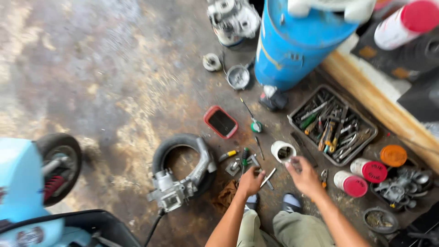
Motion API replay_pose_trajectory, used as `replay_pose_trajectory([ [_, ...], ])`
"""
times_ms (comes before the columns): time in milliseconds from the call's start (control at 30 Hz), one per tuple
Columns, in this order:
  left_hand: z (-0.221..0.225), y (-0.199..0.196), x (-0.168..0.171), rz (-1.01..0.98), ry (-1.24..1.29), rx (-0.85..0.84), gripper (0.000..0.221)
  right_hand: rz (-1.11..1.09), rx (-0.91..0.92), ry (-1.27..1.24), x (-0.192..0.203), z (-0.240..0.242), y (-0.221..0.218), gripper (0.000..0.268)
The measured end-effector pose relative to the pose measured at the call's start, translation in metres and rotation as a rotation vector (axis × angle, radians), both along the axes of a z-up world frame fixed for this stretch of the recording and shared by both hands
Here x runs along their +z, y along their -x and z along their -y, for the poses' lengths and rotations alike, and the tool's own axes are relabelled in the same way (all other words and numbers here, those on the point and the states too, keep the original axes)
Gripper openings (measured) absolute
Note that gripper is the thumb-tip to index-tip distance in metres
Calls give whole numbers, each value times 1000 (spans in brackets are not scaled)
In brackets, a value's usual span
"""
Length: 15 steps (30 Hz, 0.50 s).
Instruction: Disassembling and cleaning motorcycle engine components on a workshop floor
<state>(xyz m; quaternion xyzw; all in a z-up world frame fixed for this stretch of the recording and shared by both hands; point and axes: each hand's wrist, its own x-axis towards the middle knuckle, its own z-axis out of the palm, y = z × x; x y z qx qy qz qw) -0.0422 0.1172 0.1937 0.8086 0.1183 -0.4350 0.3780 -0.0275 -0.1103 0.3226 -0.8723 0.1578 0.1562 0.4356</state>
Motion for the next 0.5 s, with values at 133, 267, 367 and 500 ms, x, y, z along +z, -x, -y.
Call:
replay_pose_trajectory([
  [133, -25, -26, 191, 17, 508, 865, 28, -273, -58, -56, 94, -48, -33, 62],
  [267, -40, -89, 361, 44, 239, 1006, 61, -9, -112, -400, 162, -95, -64, 28],
  [367, -59, -123, 462, 24, 459, 1105, 58, -58, -95, -420, 255, -132, -96, 35],
  [500, -98, -188, 518, 162, 505, 990, 39, -5, -66, -468, 320, -168, -166, 25],
])
